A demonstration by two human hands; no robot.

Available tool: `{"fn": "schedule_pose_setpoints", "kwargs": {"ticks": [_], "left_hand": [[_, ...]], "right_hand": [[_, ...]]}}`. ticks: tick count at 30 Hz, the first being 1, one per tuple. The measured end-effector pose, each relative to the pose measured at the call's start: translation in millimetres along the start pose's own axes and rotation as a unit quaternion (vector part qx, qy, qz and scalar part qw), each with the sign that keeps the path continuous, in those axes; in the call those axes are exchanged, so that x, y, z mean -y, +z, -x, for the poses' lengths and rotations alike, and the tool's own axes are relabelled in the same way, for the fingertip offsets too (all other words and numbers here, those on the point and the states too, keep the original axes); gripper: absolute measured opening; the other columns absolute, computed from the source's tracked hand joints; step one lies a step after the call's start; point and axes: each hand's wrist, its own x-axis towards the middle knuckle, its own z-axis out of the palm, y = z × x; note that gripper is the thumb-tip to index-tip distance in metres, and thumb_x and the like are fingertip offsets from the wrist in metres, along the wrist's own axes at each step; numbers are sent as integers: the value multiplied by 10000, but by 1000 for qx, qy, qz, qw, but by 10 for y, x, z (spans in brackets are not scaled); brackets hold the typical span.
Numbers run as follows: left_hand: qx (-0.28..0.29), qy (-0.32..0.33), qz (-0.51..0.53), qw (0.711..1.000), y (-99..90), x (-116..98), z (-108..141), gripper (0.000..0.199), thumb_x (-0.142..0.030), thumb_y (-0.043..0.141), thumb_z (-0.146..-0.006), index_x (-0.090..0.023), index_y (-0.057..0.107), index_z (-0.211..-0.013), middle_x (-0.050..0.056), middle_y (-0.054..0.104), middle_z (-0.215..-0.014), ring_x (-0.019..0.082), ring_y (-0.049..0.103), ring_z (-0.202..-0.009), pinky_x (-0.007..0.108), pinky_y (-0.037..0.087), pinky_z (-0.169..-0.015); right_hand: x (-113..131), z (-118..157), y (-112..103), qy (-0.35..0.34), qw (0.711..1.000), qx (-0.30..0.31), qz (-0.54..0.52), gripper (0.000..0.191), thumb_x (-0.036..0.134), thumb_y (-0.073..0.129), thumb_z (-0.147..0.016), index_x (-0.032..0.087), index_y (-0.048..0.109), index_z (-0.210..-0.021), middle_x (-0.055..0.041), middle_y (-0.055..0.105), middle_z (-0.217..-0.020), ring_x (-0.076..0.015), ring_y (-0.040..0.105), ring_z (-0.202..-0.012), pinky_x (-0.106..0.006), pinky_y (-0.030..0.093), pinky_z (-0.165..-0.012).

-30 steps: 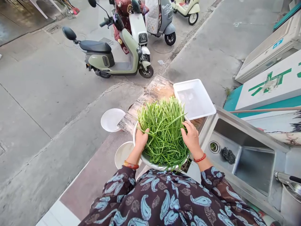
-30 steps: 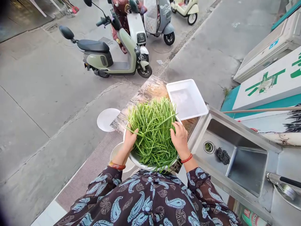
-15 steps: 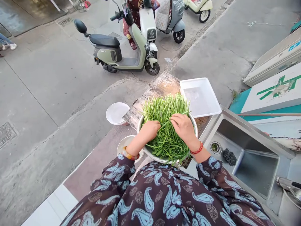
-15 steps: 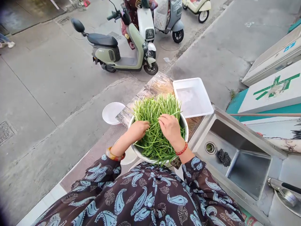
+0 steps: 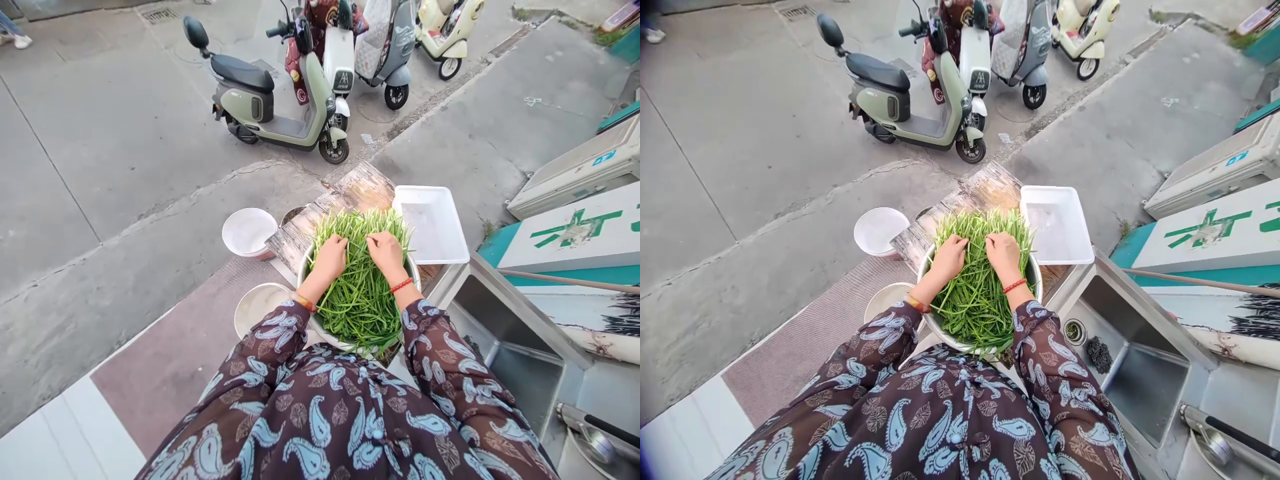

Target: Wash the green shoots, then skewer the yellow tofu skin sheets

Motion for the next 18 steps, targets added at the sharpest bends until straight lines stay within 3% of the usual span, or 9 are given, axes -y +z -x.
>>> {"fn": "schedule_pose_setpoints", "kwargs": {"ticks": [4,7,9,12,14,16,18], "left_hand": [[2,10,16,1000,-14,-22,-13,461,-182,419,-949,-188,590,-1377,140,578,-1152,265,594,-1007,395,488,-888],[10,15,-18,1000,-10,-40,-25,449,-183,416,-949,-190,623,-1347,150,578,-1099,277,587,-964,406,481,-838],[8,1,-29,1000,-4,-34,-25,425,-190,417,-951,-173,647,-1307,150,577,-1067,269,587,-931,396,480,-807],[0,2,-17,1000,10,3,-11,415,-193,394,-963,-167,655,-1285,138,577,-1064,251,588,-932,374,483,-809],[-7,10,-3,1000,19,34,5,413,-190,387,-966,-159,654,-1279,137,576,-1079,250,585,-954,376,486,-840],[-14,14,17,1000,25,63,22,399,-186,389,-964,-158,663,-1252,131,574,-1077,246,581,-958,382,486,-867],[-16,15,33,999,29,88,35,374,-184,396,-961,-169,684,-1200,119,569,-1053,239,578,-946,383,486,-878]], "right_hand": [[137,-13,-27,40,990,-97,-96,287,369,496,-937,173,697,-996,-114,681,-953,-242,607,-876,-388,489,-879],[218,-11,-13,95,971,-139,-172,341,452,447,-964,170,624,-1039,-100,660,-923,-223,596,-825,-367,498,-833],[227,7,-35,109,963,-174,-174,375,468,407,-981,171,602,-1101,-117,645,-986,-230,591,-862,-377,492,-844],[226,55,-98,59,971,-209,-100,352,432,450,-974,194,626,-1165,-136,617,-1101,-260,574,-988,-418,453,-925],[261,91,-107,12,983,-179,-42,296,398,483,-970,220,687,-1090,-122,636,-1063,-276,569,-1013,-444,423,-956],[330,116,-55,-25,995,-100,-11,274,375,499,-969,232,733,-971,-103,662,-966,-276,580,-975,-447,417,-945],[406,110,56,-14,1000,-15,-17,251,356,543,-941,229,754,-892,-99,679,-910,-267,596,-933,-434,425,-925]]}}
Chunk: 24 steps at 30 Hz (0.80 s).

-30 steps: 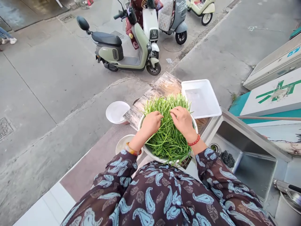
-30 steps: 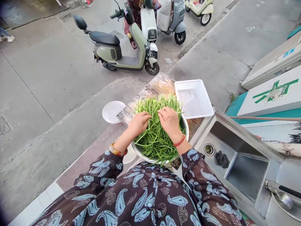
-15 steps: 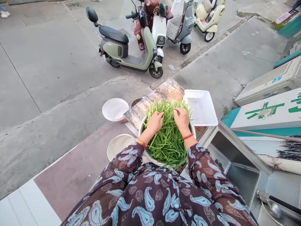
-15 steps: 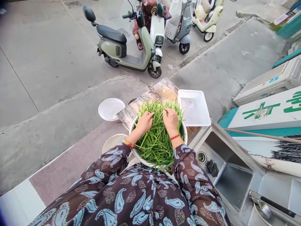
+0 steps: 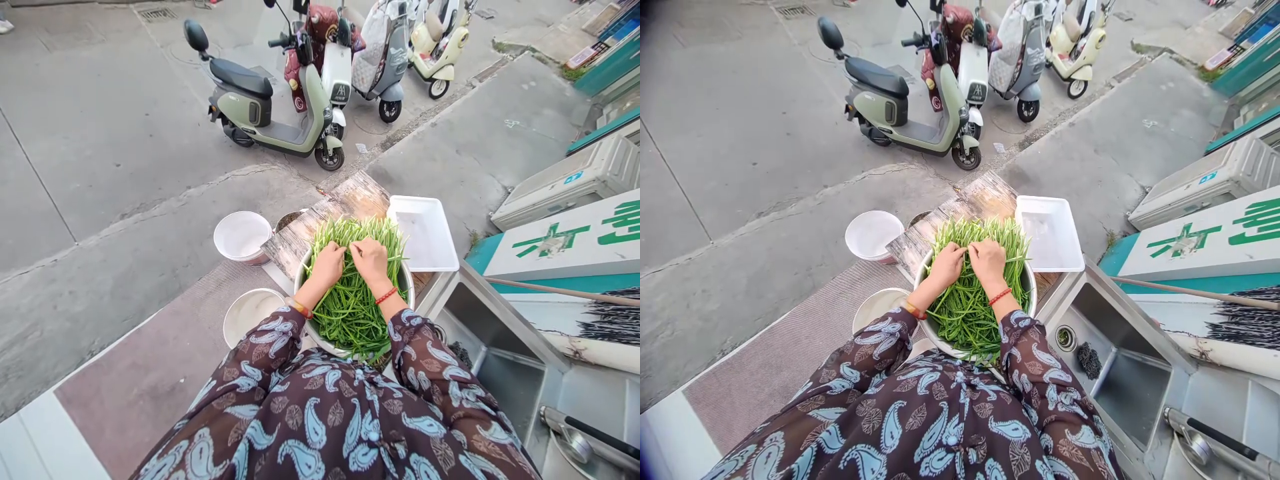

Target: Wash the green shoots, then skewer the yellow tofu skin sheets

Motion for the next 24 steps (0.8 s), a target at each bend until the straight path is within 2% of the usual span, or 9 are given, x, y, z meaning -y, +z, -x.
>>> {"fn": "schedule_pose_setpoints", "kwargs": {"ticks": [2,5,9,14,18,21,24], "left_hand": [[-1,1,10,1000,1,21,6,353,-174,410,-952,-173,696,-1159,111,566,-1037,234,575,-944,383,486,-889],[-1,-1,13,1000,5,41,7,342,-153,436,-929,-163,694,-1154,112,569,-1041,234,574,-962,391,487,-909],[-7,-12,31,999,15,54,-2,332,-142,472,-898,-165,703,-1136,113,572,-1055,234,582,-961,399,496,-909],[-27,-26,76,996,1,80,-39,327,-143,504,-888,-166,715,-1137,103,595,-1013,229,602,-947,386,505,-899],[-45,-39,115,992,-41,47,-98,266,-150,547,-881,-160,722,-1081,63,595,-894,191,602,-827,346,514,-826],[-48,-33,142,988,-69,-38,-134,250,-183,640,-842,-168,711,-1081,39,596,-888,158,576,-746,316,508,-761],[-60,-35,185,980,-79,-132,-147,228,-191,743,-755,-170,718,-980,18,592,-842,141,553,-699,296,489,-710]], "right_hand": [[47,-40,143,55,997,37,-26,219,327,584,-901,220,764,-839,-105,700,-918,-260,613,-919,-418,439,-907],[47,-146,343,129,989,34,-69,196,324,617,-854,218,764,-780,-84,725,-854,-233,636,-836,-386,473,-841],[-44,-249,493,180,975,25,-126,148,354,681,-774,229,749,-734,-26,718,-721,-204,635,-726,-358,502,-772],[-209,-115,484,179,956,11,-234,214,387,696,-747,182,741,-790,-54,739,-782,-203,652,-731,-346,531,-747],[-301,124,426,165,936,-12,-310,337,472,658,-777,163,735,-886,-78,739,-853,-200,650,-764,-336,542,-748],[-314,232,403,157,926,-34,-342,331,485,685,-755,179,731,-873,-77,731,-913,-195,636,-788,-343,536,-784],[-297,255,398,152,917,-40,-367,294,470,708,-740,193,720,-838,-59,726,-878,-194,634,-782,-347,531,-796]]}}
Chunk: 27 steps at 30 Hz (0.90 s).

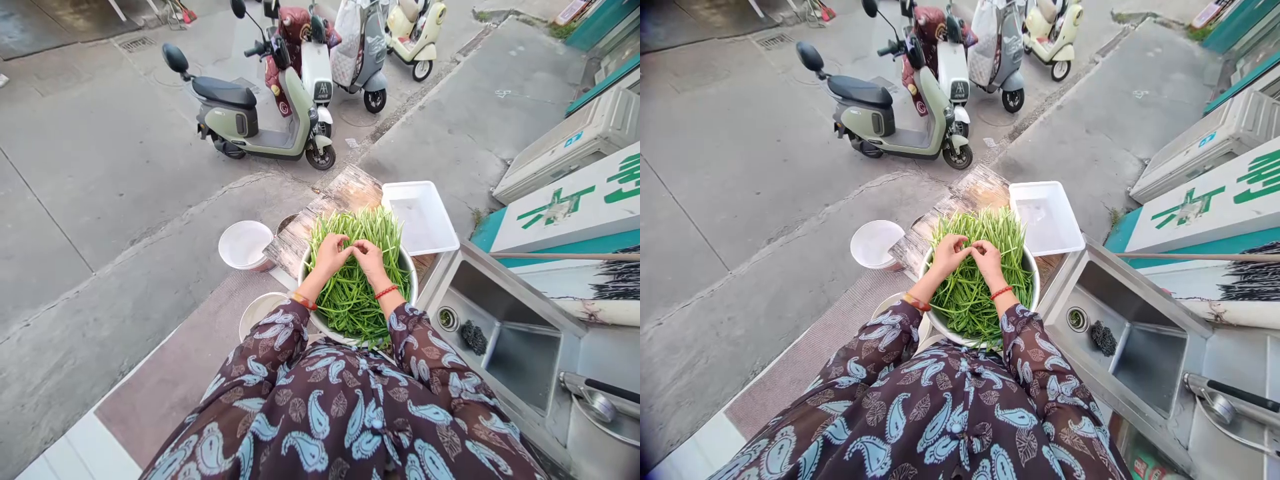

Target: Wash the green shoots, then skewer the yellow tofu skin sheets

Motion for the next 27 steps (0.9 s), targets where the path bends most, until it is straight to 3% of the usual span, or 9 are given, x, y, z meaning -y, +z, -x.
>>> {"fn": "schedule_pose_setpoints", "kwargs": {"ticks": [5,13,20,22,27], "left_hand": [[-16,-19,24,999,31,-61,20,32,-148,709,-748,-172,689,-747,9,616,-756,143,576,-698,281,471,-689],[-30,-51,49,997,31,44,31,97,-188,626,-802,-173,675,-719,4,639,-679,147,589,-658,273,459,-650],[-68,-83,26,994,-35,162,31,121,-197,624,-792,-175,616,-673,0,596,-642,149,548,-614,286,438,-623],[-72,-69,13,995,-57,137,35,84,-174,629,-787,-173,631,-703,9,599,-700,149,549,-650,292,449,-652],[-22,-2,3,1000,-75,15,38,48,-157,721,-751,-185,712,-788,7,602,-762,142,561,-694,285,461,-689]], "right_hand": [[11,2,55,3,999,18,-45,265,454,714,-732,202,699,-812,-39,724,-815,-189,650,-763,-331,540,-770],[77,67,83,37,994,51,-88,331,421,730,-727,176,751,-948,-84,768,-952,-202,693,-874,-368,553,-868],[74,96,41,49,993,47,-95,319,444,741,-733,179,776,-908,-88,778,-986,-214,688,-926,-380,537,-903],[58,88,44,49,993,51,-96,318,451,743,-733,183,781,-900,-81,781,-965,-213,689,-914,-375,538,-898],[53,80,48,39,993,63,-90,320,476,737,-739,190,790,-873,-70,782,-916,-219,687,-871,-380,542,-869]]}}
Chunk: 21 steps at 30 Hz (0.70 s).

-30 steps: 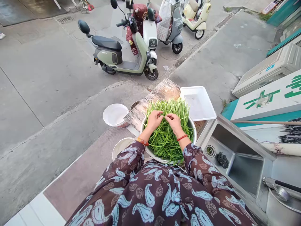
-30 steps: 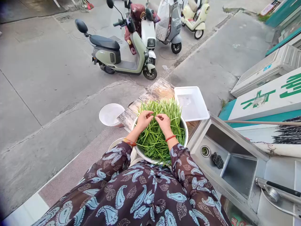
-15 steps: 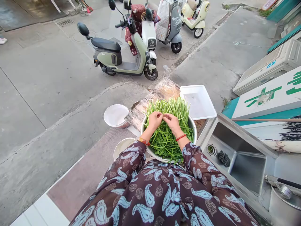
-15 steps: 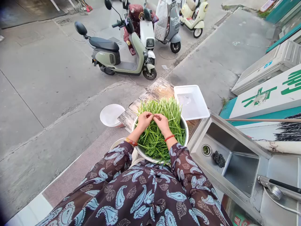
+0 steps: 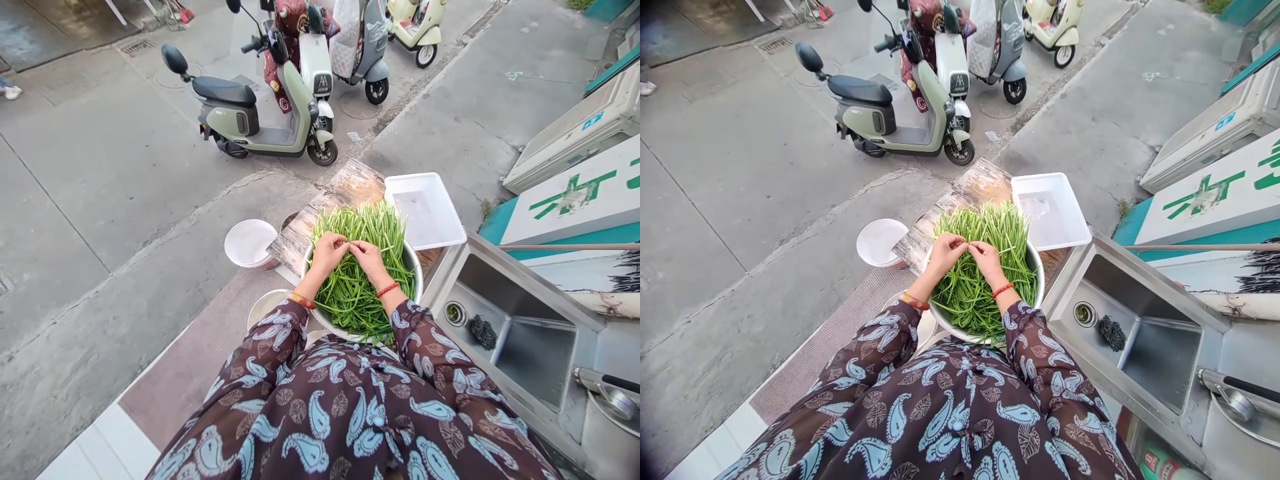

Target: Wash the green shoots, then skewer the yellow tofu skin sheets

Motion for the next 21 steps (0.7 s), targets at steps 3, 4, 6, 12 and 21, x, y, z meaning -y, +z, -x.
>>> {"fn": "schedule_pose_setpoints", "kwargs": {"ticks": [3,4,6,12,21], "left_hand": [[9,15,-10,1000,7,-36,-10,43,-155,740,-742,-179,709,-759,3,580,-738,142,544,-682,284,437,-670],[12,19,-13,1000,9,-39,-12,39,-149,726,-753,-178,702,-742,2,574,-729,143,542,-683,283,429,-665],[18,28,-19,999,9,-40,-14,77,-139,689,-779,-180,687,-713,0,567,-720,144,540,-689,282,416,-659],[30,58,-24,998,-56,-67,-15,154,-142,595,-820,-186,649,-683,5,559,-744,138,518,-680,278,393,-644],[-67,-90,-66,992,-1221,294,-42,262,-389,531,-881,-192,615,-730,17,523,-651,176,500,-640,295,408,-631]], "right_hand": [[9,7,-5,-6,1000,6,11,310,470,732,-749,191,795,-867,-72,782,-913,-225,686,-859,-388,541,-862],[10,9,-7,-9,1000,8,14,302,463,730,-753,192,796,-868,-71,781,-908,-225,686,-853,-389,540,-861],[6,8,-10,-14,1000,12,20,288,450,725,-759,195,797,-870,-66,779,-894,-222,684,-835,-388,540,-856],[14,28,-30,-23,999,26,26,267,442,725,-761,198,792,-848,-62,779,-894,-224,690,-852,-381,542,-859],[46,53,-91,-7,999,31,25,240,413,722,-789,215,800,-899,-64,795,-981,-221,713,-955,-398,545,-931]]}}
